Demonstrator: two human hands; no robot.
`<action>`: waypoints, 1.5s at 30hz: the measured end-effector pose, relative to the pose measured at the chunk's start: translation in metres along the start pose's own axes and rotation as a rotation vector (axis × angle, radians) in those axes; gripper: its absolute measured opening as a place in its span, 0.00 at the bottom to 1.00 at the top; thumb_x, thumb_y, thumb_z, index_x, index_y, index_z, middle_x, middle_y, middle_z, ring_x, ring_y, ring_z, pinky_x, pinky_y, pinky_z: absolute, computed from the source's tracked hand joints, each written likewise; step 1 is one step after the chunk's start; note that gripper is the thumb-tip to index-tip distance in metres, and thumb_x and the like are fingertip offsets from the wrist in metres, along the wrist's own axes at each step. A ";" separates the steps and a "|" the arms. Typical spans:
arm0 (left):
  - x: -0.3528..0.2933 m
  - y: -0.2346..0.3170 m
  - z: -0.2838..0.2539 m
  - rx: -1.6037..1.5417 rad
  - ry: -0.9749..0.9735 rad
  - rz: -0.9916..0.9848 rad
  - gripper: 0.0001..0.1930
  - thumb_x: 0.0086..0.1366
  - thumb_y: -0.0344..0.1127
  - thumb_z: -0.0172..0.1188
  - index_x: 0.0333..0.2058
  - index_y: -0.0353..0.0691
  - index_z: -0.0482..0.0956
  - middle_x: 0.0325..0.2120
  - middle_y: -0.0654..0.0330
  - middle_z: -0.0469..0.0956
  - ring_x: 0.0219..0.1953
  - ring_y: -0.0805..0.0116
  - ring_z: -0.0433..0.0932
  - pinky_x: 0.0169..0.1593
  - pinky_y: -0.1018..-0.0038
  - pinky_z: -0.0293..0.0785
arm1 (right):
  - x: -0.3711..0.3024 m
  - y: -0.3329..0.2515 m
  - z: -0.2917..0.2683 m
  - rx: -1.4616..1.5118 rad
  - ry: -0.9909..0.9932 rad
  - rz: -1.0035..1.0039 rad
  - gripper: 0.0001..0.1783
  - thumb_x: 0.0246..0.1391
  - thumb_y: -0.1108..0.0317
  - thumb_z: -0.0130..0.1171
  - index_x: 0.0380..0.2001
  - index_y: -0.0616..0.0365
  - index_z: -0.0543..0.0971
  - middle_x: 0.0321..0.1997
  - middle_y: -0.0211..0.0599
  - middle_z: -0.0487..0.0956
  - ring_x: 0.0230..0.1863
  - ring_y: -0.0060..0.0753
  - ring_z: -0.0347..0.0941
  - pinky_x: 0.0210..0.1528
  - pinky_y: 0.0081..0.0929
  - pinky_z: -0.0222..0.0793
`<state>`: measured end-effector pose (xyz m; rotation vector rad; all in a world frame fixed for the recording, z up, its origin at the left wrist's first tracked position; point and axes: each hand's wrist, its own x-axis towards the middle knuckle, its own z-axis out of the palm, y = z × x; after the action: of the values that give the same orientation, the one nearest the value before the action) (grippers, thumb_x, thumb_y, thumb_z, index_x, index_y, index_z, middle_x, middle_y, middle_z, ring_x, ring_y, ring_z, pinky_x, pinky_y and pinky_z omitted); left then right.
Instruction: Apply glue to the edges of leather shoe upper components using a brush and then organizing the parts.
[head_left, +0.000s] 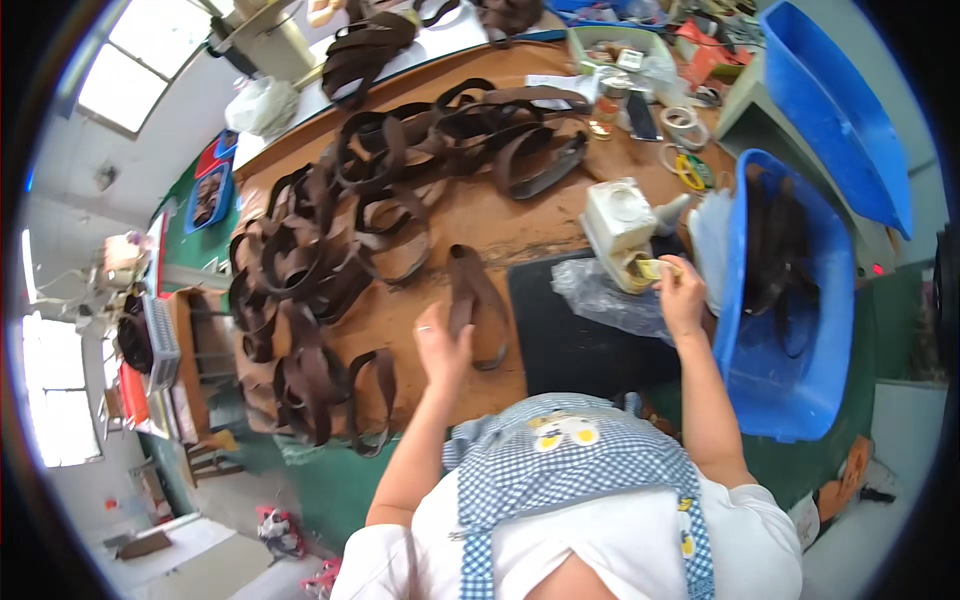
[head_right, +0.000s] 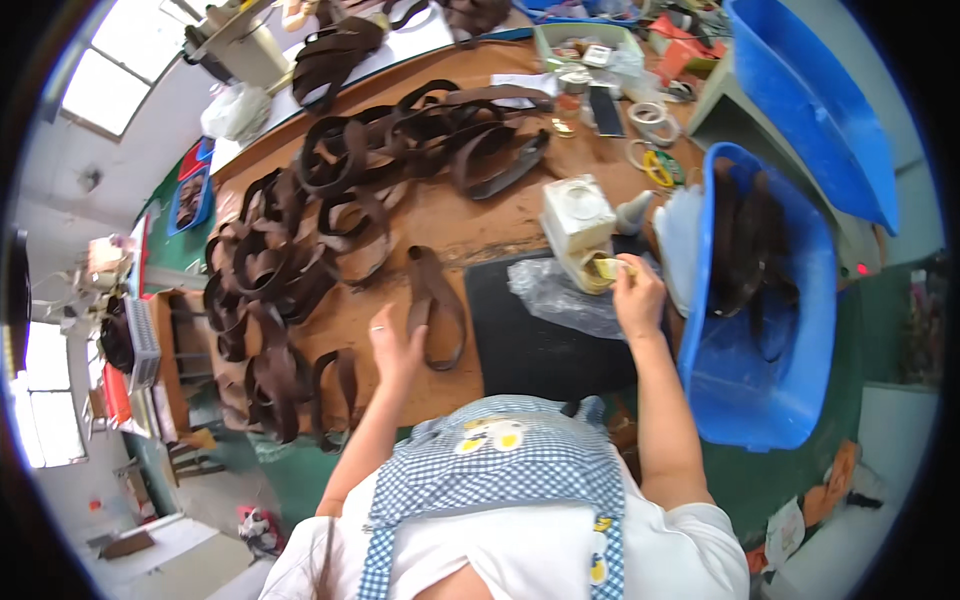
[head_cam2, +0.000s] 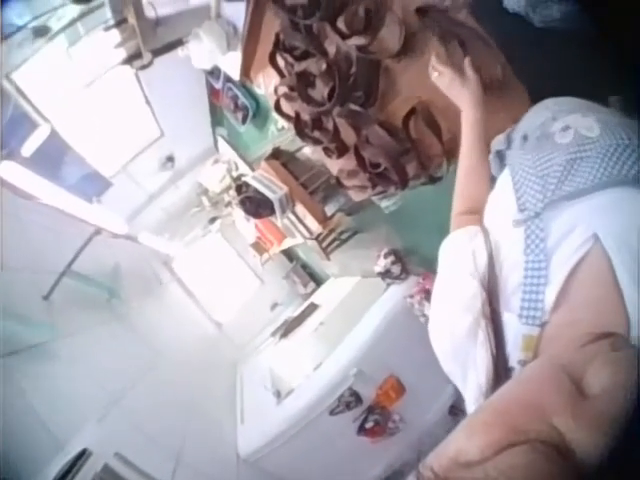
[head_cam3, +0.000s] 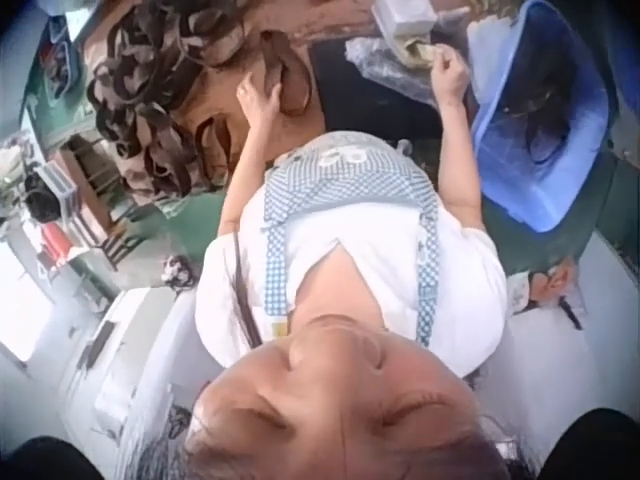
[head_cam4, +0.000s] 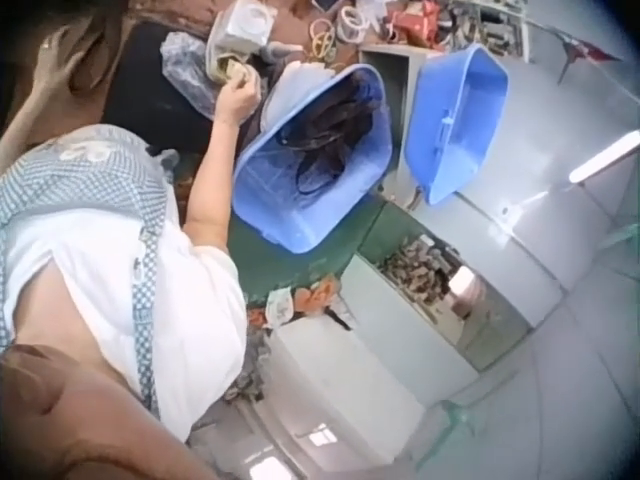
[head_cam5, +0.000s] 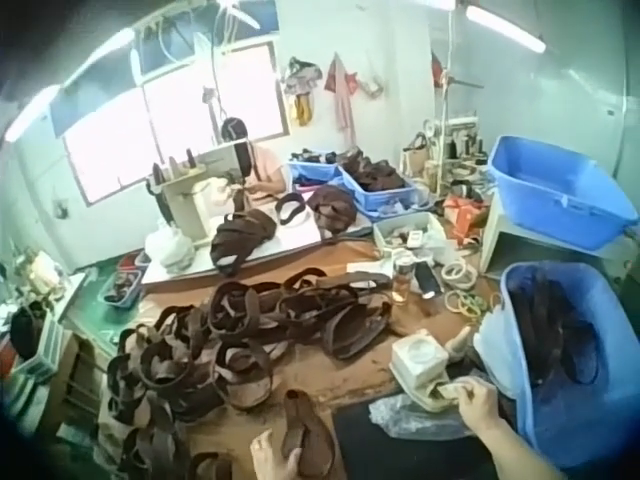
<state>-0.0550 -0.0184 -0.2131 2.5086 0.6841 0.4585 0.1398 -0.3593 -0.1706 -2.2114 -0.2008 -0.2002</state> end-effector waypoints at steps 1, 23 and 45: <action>-0.001 -0.017 0.012 0.008 -0.026 -0.234 0.40 0.53 0.48 0.71 0.58 0.31 0.64 0.52 0.38 0.69 0.56 0.39 0.68 0.58 0.54 0.66 | 0.000 0.012 0.004 -0.056 0.028 -0.076 0.07 0.56 0.73 0.57 0.37 0.62 0.81 0.33 0.47 0.82 0.31 0.45 0.80 0.36 0.38 0.75; 0.017 0.054 -0.071 -1.466 -0.594 -0.455 0.23 0.66 0.28 0.58 0.59 0.31 0.67 0.52 0.55 0.76 0.52 0.63 0.77 0.57 0.68 0.73 | -0.019 -0.031 -0.007 0.643 -0.207 0.420 0.07 0.61 0.71 0.53 0.37 0.65 0.77 0.32 0.39 0.80 0.25 0.25 0.78 0.24 0.22 0.75; 0.021 0.102 -0.078 -0.828 -0.229 0.111 0.21 0.65 0.20 0.56 0.56 0.32 0.68 0.54 0.54 0.66 0.54 0.63 0.71 0.51 0.74 0.74 | 0.002 -0.232 0.012 0.621 -0.187 -0.360 0.06 0.60 0.76 0.54 0.39 0.67 0.77 0.26 0.37 0.80 0.22 0.24 0.80 0.23 0.18 0.72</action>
<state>-0.0332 -0.0552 -0.0902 1.7711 0.1928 0.3799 0.0926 -0.2105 0.0020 -1.5609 -0.6711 -0.1057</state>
